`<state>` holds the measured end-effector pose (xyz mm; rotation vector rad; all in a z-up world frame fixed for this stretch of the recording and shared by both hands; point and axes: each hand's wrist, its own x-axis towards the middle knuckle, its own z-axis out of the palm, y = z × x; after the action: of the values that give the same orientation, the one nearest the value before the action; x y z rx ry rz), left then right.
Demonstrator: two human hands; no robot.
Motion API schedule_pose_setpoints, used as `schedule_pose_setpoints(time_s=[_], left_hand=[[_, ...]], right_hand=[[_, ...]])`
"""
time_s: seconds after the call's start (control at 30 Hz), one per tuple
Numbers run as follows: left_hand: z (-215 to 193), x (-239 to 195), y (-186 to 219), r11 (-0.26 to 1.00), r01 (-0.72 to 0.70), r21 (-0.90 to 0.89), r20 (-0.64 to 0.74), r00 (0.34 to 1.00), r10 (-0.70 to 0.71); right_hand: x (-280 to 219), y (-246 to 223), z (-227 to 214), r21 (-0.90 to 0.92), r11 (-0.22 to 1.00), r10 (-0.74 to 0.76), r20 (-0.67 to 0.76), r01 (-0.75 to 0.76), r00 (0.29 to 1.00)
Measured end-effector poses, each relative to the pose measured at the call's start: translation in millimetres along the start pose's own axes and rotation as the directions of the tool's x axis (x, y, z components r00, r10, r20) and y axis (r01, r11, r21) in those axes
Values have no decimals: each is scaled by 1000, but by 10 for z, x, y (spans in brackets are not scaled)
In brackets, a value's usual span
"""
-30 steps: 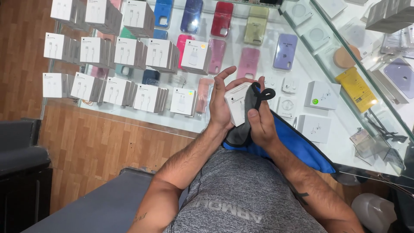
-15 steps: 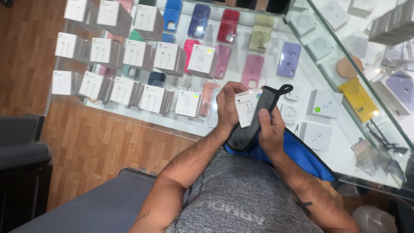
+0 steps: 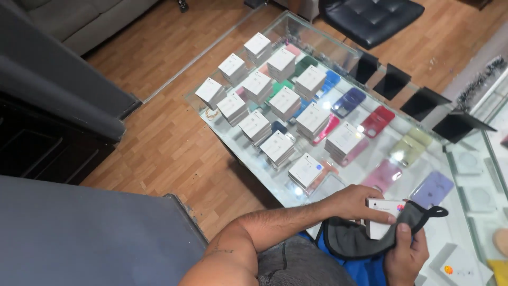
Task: The person wipes small white boxes with a cloth while standing at a glass display counter. They then move to a blue mat, place two smartphones on it, and interact with the screens to test their functionality.
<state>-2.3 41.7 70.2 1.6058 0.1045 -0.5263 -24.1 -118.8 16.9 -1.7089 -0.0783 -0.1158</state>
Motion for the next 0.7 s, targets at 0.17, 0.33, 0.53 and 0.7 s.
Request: schedule_pose_setpoints(time_s=[0.17,0.33,0.53,0.7], left_hand=[[-75,40,11,985,-94,148,134,988,74],[-20,61,22,987,-160,-11,163,974,160],[177,84,-113,971,-155,-182,23,987,162],[173,94,-169,987,-162,-15,112,980,162]], right_hand=[[182,-431,-38,111,954,253,202,-278,946],[114,-430,-14,190,924,277,264,-331,924],[-14,-87,101,383,923,48,-54,-23,997],[38,-363,-23,191,980,-77,89,59,993]])
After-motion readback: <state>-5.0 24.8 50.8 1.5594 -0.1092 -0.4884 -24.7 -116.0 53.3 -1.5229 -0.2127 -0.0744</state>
